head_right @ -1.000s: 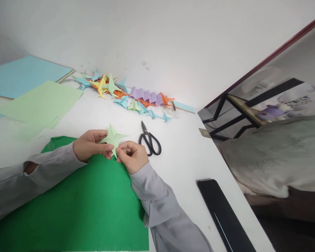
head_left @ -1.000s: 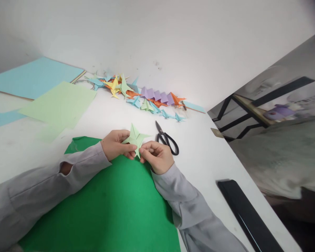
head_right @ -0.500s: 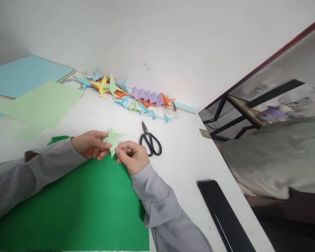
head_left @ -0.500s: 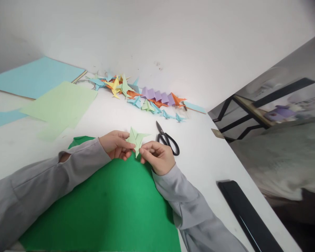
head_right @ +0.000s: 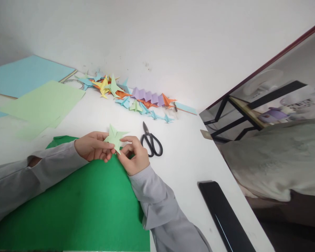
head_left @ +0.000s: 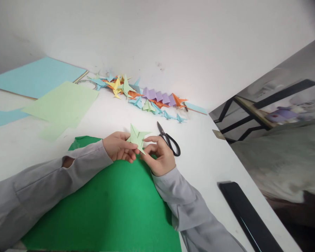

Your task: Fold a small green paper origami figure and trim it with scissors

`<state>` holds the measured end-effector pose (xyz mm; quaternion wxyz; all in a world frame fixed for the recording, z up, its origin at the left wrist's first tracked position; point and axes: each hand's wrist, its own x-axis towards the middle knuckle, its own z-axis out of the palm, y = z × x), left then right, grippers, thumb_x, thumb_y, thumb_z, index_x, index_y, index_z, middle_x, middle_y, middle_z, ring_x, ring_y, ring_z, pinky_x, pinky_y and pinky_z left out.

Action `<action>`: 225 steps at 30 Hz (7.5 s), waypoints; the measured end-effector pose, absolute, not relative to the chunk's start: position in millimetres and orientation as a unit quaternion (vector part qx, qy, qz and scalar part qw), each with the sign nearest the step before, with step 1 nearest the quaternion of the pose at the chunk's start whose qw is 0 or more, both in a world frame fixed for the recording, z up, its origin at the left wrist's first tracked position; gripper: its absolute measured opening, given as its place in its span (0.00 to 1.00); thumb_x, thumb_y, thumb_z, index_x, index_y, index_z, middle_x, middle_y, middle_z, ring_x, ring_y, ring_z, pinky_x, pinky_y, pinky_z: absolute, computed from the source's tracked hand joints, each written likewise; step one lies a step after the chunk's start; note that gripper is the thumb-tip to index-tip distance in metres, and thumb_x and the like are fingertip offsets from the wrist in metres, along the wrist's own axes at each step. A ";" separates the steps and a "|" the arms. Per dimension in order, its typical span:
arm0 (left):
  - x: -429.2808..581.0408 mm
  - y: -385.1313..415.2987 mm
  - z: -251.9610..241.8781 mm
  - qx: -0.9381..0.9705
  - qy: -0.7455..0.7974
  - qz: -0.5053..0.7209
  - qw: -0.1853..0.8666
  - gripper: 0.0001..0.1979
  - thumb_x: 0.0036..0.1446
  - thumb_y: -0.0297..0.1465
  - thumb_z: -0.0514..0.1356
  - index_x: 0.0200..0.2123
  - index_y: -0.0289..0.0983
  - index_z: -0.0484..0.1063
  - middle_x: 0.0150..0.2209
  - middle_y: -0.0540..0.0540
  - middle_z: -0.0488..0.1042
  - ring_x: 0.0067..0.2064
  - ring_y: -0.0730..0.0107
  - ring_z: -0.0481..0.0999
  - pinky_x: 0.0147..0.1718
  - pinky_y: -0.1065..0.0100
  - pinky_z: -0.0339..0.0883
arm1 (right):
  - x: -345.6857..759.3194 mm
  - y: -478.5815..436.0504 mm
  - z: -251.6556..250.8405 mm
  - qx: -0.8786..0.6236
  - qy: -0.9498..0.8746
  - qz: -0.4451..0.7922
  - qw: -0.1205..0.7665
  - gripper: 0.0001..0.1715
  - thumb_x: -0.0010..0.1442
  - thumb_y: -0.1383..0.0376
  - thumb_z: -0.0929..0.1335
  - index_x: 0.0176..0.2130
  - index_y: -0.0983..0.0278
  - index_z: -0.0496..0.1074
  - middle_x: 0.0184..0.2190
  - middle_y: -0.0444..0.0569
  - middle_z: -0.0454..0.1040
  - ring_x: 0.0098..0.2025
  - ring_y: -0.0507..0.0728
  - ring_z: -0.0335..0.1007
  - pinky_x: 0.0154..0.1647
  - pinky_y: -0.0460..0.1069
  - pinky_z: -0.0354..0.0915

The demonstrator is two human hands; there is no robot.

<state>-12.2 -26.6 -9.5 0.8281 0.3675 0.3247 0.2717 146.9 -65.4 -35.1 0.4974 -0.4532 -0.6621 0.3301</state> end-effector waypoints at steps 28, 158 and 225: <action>-10.3 -26.9 -4.9 0.401 0.386 0.344 0.756 0.12 0.33 0.29 0.69 0.17 0.28 0.69 0.14 0.46 0.68 0.19 0.72 0.70 0.14 0.73 0.63 | 146.6 -67.5 -19.6 -0.429 -0.726 0.225 0.488 0.04 0.50 0.67 0.68 0.29 0.61 0.75 0.25 0.47 0.73 0.27 0.52 0.67 0.25 0.47 0.64; -4.4 -37.4 -4.6 0.435 0.421 0.448 0.658 0.09 0.37 0.27 0.65 0.22 0.30 0.69 0.16 0.49 0.72 0.19 0.73 0.72 0.21 0.70 0.69 | 129.4 -60.3 -27.9 -0.501 -0.441 0.461 0.585 0.11 0.42 0.65 0.72 0.22 0.64 0.65 0.15 0.41 0.72 0.14 0.48 0.63 0.15 0.43 0.60; -5.5 -36.4 -9.4 0.437 0.376 0.434 0.692 0.11 0.38 0.25 0.65 0.25 0.31 0.66 0.17 0.48 0.74 0.19 0.71 0.74 0.20 0.70 0.71 | 136.6 -59.3 -34.2 -0.423 -0.506 0.488 0.572 0.16 0.47 0.66 0.70 0.36 0.63 0.64 0.22 0.39 0.69 0.20 0.48 0.67 0.21 0.44 0.63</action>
